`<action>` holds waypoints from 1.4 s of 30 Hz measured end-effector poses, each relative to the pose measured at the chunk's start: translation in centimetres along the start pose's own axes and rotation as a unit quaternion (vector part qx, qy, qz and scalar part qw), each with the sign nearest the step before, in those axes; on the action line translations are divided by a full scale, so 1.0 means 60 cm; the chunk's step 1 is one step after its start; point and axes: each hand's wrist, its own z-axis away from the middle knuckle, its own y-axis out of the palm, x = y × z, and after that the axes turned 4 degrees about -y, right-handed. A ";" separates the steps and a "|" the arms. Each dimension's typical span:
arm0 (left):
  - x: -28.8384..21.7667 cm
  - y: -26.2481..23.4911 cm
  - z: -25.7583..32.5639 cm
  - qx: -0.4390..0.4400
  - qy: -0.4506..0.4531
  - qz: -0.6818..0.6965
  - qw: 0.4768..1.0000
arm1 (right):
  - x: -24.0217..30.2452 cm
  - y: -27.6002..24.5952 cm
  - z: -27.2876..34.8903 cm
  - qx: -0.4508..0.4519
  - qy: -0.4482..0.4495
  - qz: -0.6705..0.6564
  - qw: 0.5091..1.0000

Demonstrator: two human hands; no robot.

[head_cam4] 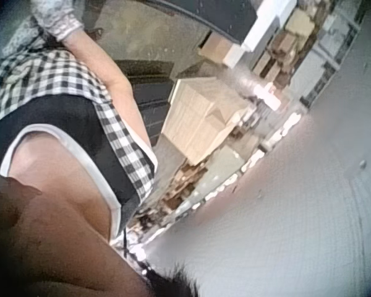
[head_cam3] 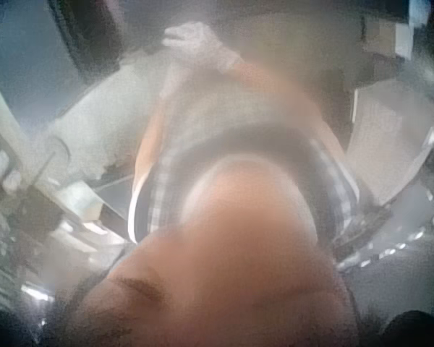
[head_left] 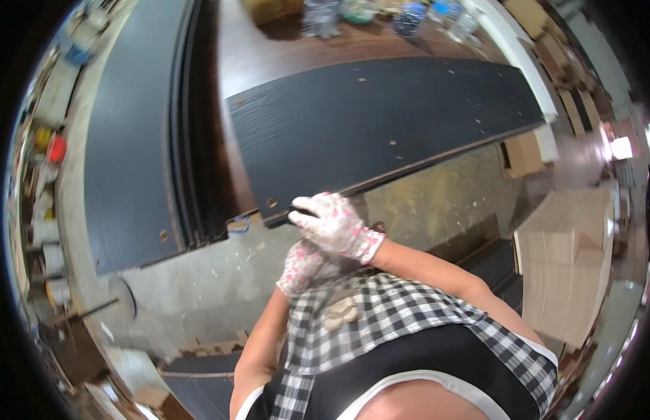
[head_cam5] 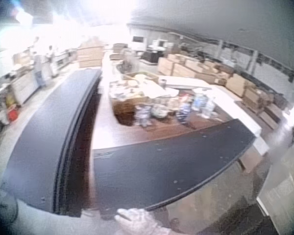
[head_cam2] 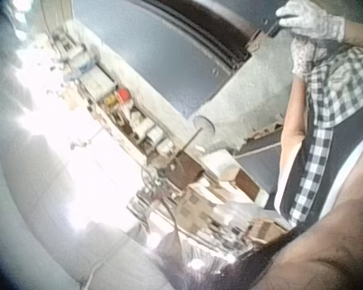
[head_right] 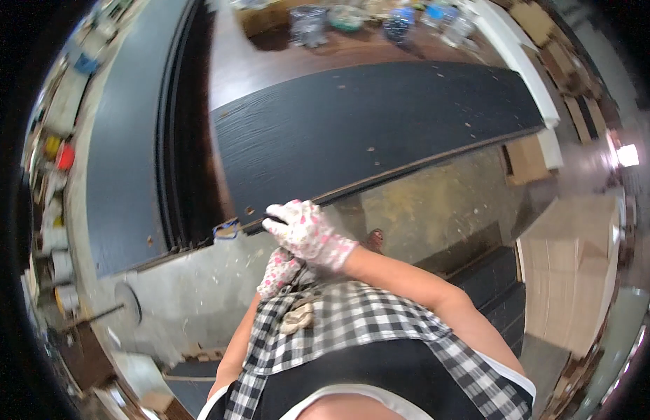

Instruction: The person wipes black boards with a cloth, uses a small block to sand the edges, and moves the finished boards onto a stack on a pallet.

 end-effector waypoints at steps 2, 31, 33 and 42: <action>-0.029 -0.009 0.002 0.025 0.001 0.077 0.997 | -0.016 -0.006 0.031 -0.003 0.035 0.045 0.998; -0.172 0.219 -0.172 0.099 0.034 0.137 0.985 | -0.473 -0.496 0.415 -0.114 0.319 0.239 0.910; -0.196 0.257 -0.173 0.094 0.053 0.171 0.979 | -0.474 -0.508 0.394 -0.033 0.229 0.211 0.950; -0.202 0.325 -0.175 0.020 0.135 0.074 0.988 | -0.493 -0.509 0.342 0.097 0.083 0.173 0.977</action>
